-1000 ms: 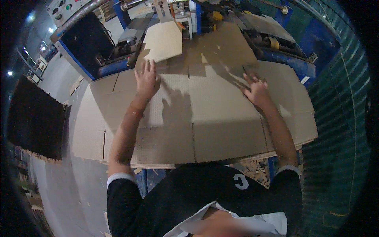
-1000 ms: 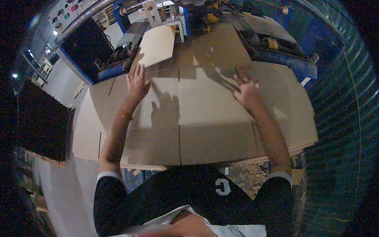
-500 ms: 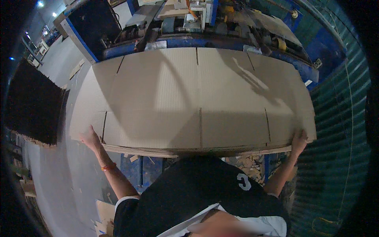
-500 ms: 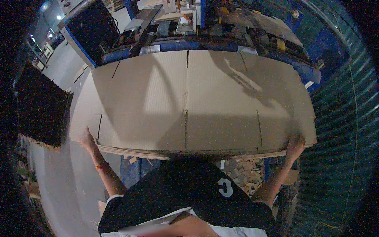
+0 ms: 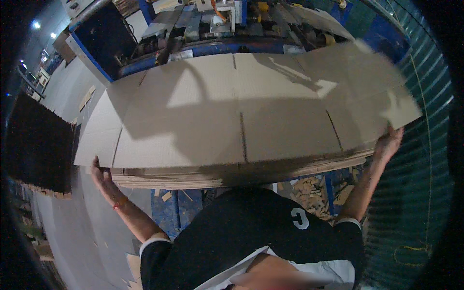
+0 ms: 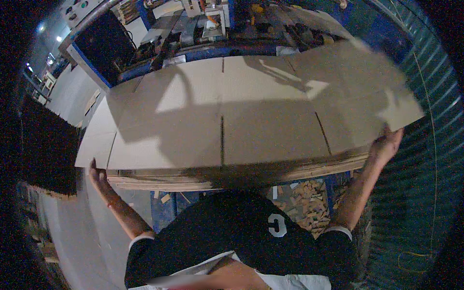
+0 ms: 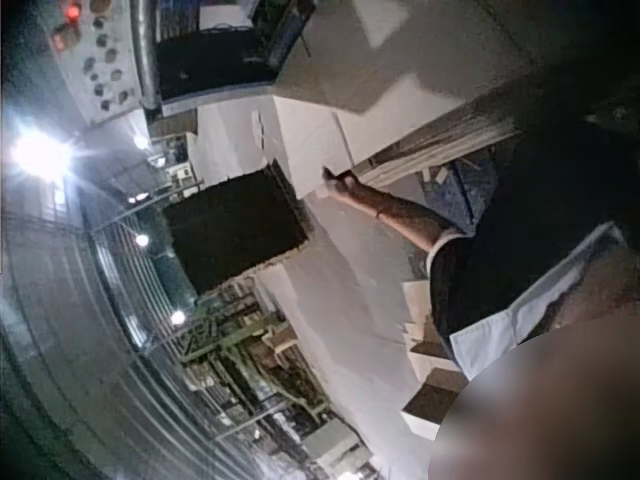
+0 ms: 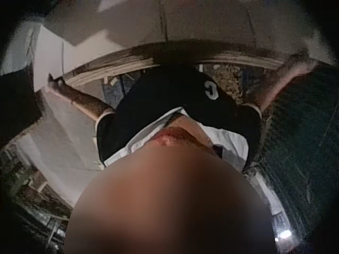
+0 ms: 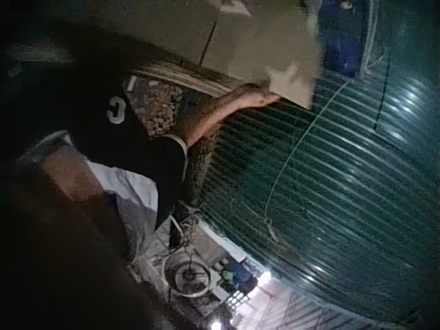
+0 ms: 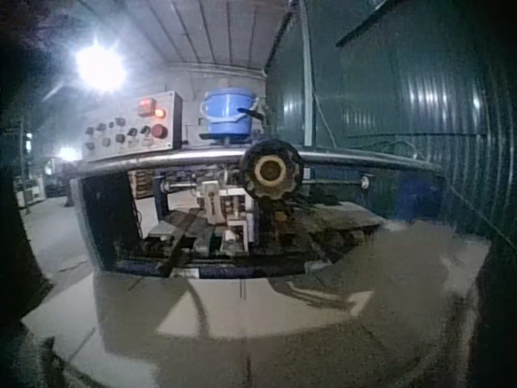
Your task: The person repeatedly picks up flat cardboard sheets from a stack and places them onto a conveyor belt. The hands lift each sheet and set it down in front of the camera, continuing the cycle throughout the clip.
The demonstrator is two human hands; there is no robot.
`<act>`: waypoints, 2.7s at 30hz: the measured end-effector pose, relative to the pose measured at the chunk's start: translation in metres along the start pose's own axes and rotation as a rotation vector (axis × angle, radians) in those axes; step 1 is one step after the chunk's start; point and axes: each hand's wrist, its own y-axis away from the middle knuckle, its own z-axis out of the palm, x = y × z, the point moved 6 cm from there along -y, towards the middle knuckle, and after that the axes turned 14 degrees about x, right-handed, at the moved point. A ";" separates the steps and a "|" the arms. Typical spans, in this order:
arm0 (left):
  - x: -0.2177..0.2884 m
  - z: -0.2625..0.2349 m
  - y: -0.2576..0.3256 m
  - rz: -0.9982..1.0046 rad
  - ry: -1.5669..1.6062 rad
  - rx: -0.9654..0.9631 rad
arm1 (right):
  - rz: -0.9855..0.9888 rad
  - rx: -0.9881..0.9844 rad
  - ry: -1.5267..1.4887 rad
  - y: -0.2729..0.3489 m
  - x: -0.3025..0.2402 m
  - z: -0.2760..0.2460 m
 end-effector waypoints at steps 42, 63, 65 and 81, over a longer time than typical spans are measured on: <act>-0.112 0.383 0.155 1.321 -1.180 -0.730 | -0.807 -1.265 1.283 0.135 0.225 0.202; 0.010 0.001 0.034 0.586 -0.921 0.373 | -0.256 0.451 0.471 0.041 0.067 -0.073; 0.023 0.000 0.032 0.477 -0.624 0.433 | -0.228 0.574 0.014 0.039 0.071 -0.071; 0.035 0.077 0.176 0.456 -0.515 -0.162 | -0.890 -1.373 0.709 0.247 -0.006 0.063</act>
